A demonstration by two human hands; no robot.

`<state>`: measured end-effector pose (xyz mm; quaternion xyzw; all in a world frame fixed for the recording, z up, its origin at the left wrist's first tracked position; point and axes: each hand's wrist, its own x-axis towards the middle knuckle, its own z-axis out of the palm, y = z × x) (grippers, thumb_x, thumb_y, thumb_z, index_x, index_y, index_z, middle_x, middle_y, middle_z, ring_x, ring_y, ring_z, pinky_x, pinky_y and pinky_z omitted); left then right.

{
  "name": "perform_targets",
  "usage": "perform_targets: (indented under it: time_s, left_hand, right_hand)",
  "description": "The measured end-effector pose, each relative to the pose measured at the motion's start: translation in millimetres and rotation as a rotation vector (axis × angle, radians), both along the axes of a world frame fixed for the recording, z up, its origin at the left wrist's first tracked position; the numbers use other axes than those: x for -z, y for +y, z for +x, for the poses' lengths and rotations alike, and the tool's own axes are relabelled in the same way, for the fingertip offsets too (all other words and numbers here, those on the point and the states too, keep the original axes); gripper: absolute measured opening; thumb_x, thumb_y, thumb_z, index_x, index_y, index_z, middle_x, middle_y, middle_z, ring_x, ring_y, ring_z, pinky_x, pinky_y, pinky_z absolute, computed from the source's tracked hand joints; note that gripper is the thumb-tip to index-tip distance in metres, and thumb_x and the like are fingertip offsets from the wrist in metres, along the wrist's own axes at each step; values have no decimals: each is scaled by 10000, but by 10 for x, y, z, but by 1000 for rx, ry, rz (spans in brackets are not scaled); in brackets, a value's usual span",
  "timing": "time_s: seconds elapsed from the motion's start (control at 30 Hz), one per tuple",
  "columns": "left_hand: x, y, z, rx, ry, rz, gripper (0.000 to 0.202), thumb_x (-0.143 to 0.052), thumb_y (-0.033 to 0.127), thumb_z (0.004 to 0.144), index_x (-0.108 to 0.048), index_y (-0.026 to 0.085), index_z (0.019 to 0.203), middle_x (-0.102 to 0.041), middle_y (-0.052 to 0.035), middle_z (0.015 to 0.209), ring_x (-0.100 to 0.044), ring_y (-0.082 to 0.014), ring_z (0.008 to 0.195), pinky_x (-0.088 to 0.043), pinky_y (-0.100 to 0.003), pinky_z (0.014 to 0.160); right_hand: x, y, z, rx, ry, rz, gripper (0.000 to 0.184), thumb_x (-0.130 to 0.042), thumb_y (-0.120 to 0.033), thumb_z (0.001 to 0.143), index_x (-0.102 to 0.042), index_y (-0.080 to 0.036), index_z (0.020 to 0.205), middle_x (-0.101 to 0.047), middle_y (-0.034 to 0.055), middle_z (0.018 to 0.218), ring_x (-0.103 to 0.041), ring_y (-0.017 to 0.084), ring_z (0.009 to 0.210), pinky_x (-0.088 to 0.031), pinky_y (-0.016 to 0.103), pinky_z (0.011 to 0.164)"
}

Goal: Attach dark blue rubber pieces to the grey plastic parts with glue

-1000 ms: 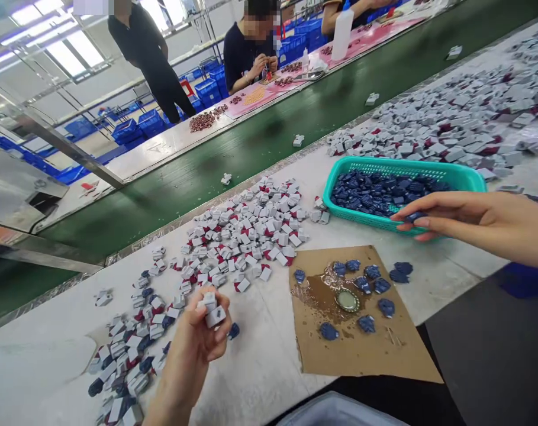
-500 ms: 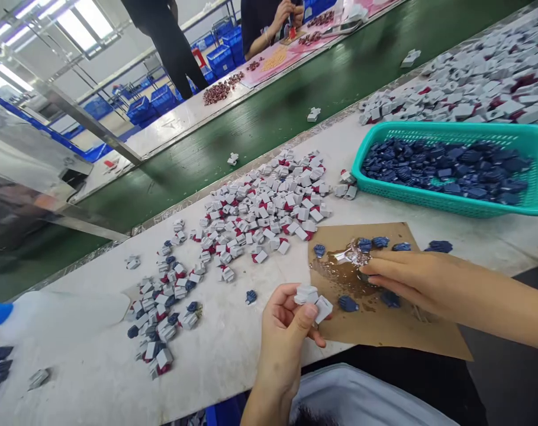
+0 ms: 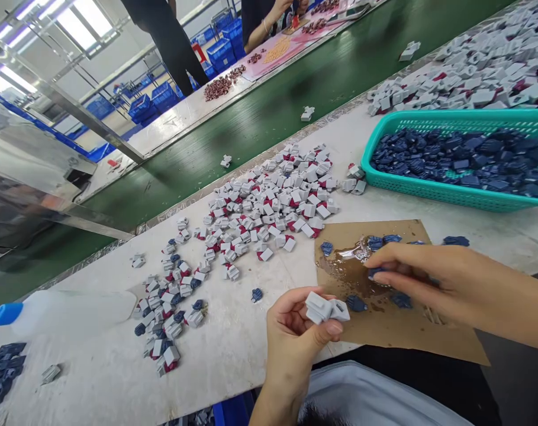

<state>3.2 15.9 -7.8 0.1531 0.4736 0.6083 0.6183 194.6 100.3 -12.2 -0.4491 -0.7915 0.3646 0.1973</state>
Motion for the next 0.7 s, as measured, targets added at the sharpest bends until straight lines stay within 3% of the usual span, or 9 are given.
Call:
perform_targets:
  time_s: [0.1, 0.23, 0.4, 0.53, 0.63, 0.7]
  left_hand:
    - [1, -11, -4, 62, 6, 54, 291, -872, 139, 541, -752, 230, 790, -751, 8, 744, -634, -62, 544, -524, -121, 543]
    - [14, -15, -11, 124, -5, 103, 279, -842, 101, 591, -743, 243, 810, -752, 24, 758, -639, -52, 554, -522, -112, 555]
    - [-12, -12, 0, 130, -24, 104, 299, -851, 75, 559, -737, 236, 784, -749, 30, 735, -662, -70, 611, -518, -113, 578]
    - [-32, -18, 13, 143, 42, 71, 330, -869, 52, 493, -723, 223, 733, -734, 33, 689, -650, -83, 598, -500, -127, 565]
    - [-4, -42, 26, 176, 189, 70, 273, -858, 109, 540, -686, 198, 733, -699, 16, 661, -620, -103, 585, -481, -169, 559]
    - [30, -64, 33, 200, 284, 89, 207, -811, 208, 642, -646, 193, 766, -643, 10, 647, -568, -111, 564, -452, -202, 550]
  right_hand:
    - [-226, -89, -111, -7, 207, -222, 275, -552, -538, 824, -595, -266, 822, -604, -3, 684, -570, 128, 607, -425, 224, 513]
    - [-361, -261, -281, 111, 366, -316, 325, -582, -564, 793, -614, -250, 716, -599, 5, 667, -542, 133, 613, -418, 229, 526]
    - [-381, -320, -339, 121, 378, -352, 297, -614, -531, 779, -619, -248, 689, -553, -10, 604, -472, 125, 544, -399, 238, 523]
    - [-371, -286, -299, 42, 329, -359, 255, -607, -479, 800, -600, -249, 690, -536, -23, 586, -450, 111, 511, -386, 238, 528]
    - [-302, -255, -277, -61, 324, -382, 213, -586, -433, 829, -595, -242, 735, -558, -17, 617, -473, 102, 529, -375, 222, 515]
    - [-228, -236, -273, -136, 372, -511, 200, -566, -424, 844, -566, -232, 790, -573, -10, 657, -513, 106, 572, -395, 206, 518]
